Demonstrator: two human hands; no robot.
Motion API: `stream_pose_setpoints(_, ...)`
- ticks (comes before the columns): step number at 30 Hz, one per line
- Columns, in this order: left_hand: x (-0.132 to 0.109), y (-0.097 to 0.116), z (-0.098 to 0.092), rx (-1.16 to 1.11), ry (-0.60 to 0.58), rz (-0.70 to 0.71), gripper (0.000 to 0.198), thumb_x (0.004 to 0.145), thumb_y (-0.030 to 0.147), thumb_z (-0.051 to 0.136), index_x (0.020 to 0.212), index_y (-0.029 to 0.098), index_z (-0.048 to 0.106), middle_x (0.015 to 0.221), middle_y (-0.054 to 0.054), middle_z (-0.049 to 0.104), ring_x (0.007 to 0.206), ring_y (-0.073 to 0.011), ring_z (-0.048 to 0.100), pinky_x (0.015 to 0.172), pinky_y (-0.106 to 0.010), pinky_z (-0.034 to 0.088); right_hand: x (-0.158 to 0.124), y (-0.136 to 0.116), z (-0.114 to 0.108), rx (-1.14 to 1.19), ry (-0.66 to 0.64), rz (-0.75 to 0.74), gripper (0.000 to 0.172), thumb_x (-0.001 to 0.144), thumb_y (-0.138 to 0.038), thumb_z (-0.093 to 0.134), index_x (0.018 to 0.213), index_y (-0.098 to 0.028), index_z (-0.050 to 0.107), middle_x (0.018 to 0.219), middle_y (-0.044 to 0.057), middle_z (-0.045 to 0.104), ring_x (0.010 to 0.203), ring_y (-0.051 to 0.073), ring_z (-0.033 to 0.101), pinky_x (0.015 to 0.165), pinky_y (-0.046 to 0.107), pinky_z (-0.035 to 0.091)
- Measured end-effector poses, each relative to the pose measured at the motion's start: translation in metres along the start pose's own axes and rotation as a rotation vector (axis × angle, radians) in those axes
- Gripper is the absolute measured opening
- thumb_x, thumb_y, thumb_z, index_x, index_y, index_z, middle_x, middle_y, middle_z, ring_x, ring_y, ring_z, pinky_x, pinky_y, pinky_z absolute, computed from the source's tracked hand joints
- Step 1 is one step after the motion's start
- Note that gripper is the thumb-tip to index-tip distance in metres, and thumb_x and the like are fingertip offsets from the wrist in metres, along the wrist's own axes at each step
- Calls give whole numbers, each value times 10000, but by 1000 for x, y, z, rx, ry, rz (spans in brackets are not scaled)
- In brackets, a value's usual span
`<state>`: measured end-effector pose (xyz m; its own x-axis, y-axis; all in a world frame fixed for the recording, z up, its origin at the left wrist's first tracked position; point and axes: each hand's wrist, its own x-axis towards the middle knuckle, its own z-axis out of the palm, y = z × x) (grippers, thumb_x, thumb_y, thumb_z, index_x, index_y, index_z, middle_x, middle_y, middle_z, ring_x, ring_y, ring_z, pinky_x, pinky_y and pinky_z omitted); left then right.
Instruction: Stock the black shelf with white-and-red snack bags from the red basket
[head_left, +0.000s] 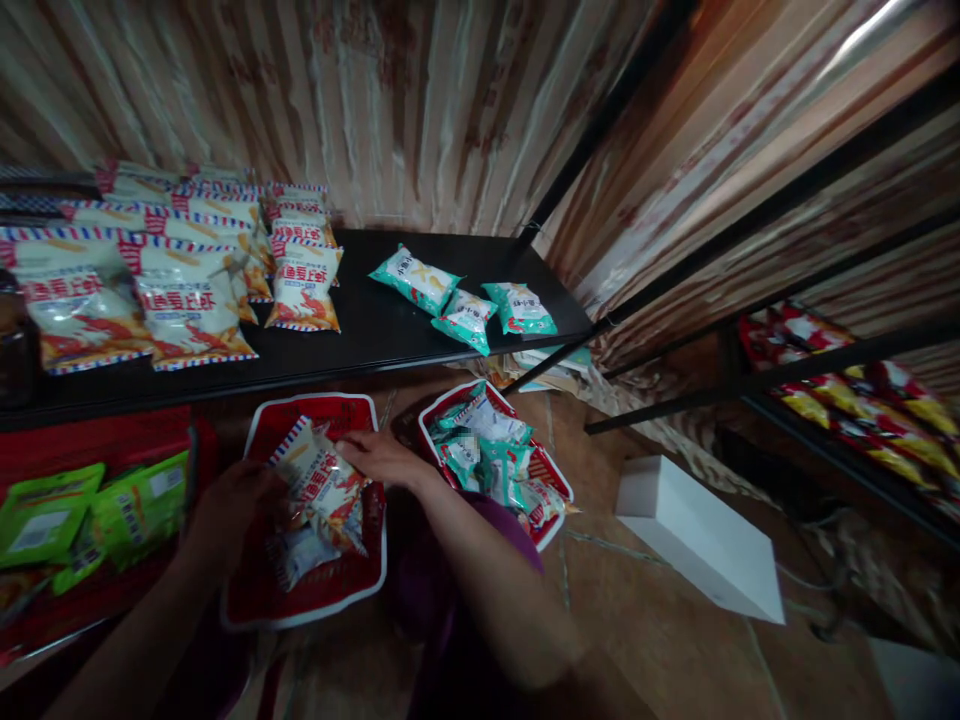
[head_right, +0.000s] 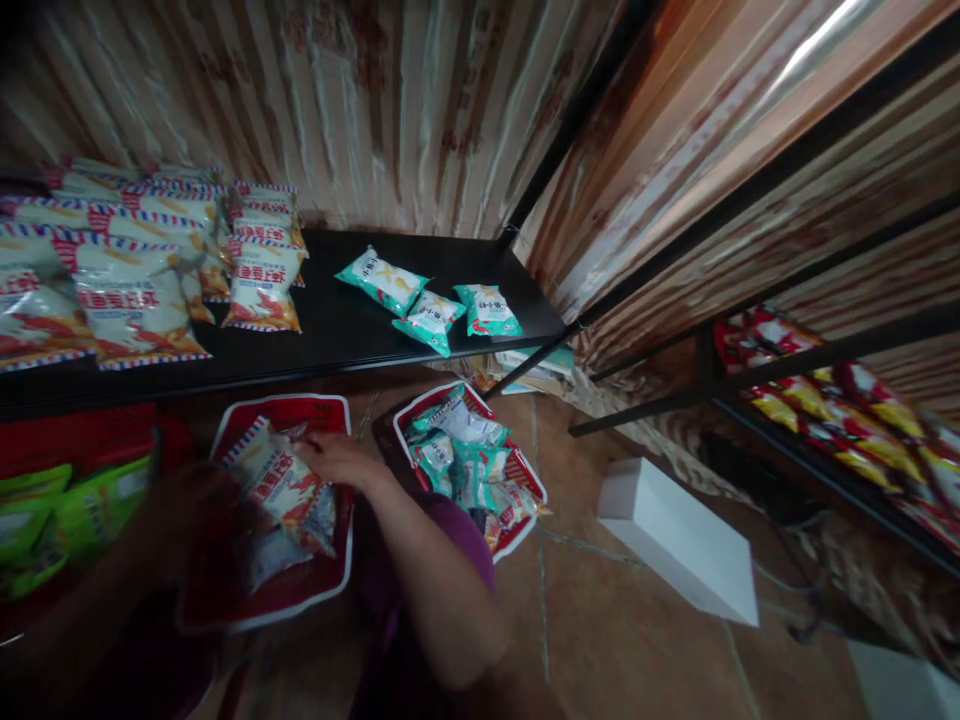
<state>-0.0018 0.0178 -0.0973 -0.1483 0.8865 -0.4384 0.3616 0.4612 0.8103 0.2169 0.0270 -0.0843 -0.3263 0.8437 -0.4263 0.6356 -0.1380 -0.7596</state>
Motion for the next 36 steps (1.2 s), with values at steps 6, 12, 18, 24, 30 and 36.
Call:
stream_pose_setpoints(6, 17, 13, -4, -191, -24, -44, 233, 615, 359, 576, 743, 166, 600, 639, -26, 651, 600, -175, 615, 564, -272, 498, 8, 0, 10, 402, 3, 49, 472, 838, -586, 471, 873, -150, 648, 818, 27, 676, 702, 127, 595, 661, 246, 449)
stream_pose_setpoints(12, 24, 12, -10, -203, -104, -7, 155, 617, 322, 555, 679, 182, 577, 524, 17, 582, 478, -143, 553, 497, -251, 447, 8, -12, 12, 742, -99, 63, 464, 725, -569, 639, 953, -165, 638, 896, 38, 691, 749, 130, 634, 716, 255, 486)
stream_pose_setpoints(18, 23, 11, -13, -201, -155, 30, 206, 621, 383, 577, 679, 185, 562, 557, 24, 581, 451, -125, 529, 459, -236, 408, 11, -17, 13, 802, -142, 43, 513, 689, -520, 696, 1070, -186, 613, 927, 38, 687, 784, 144, 645, 721, 264, 500)
stream_pose_setpoints(24, 14, 25, -16, -270, -218, 52, 256, 652, 442, 581, 692, 189, 563, 606, 14, 587, 525, -131, 550, 525, -256, 462, 9, -24, 14, 739, -46, 85, 473, 629, -533, 724, 913, -165, 637, 816, 9, 670, 740, 139, 626, 721, 272, 492)
stream_pose_setpoints(30, 17, 18, -11, -470, -257, 42, 320, 702, 500, 568, 759, 185, 592, 716, -44, 656, 666, -186, 632, 635, -333, 539, 6, -28, 12, 830, 44, 106, 466, 580, -517, 757, 872, -183, 613, 761, -8, 665, 690, 140, 619, 671, 269, 494)
stream_pose_setpoints(36, 14, 15, -9, -482, -327, -21, 310, 627, 466, 648, 735, 185, 573, 705, -44, 676, 644, -183, 640, 683, -343, 534, 2, -16, 10, 816, 38, 105, 485, 639, -477, 742, 985, -163, 613, 814, 14, 683, 710, 152, 633, 692, 291, 494)
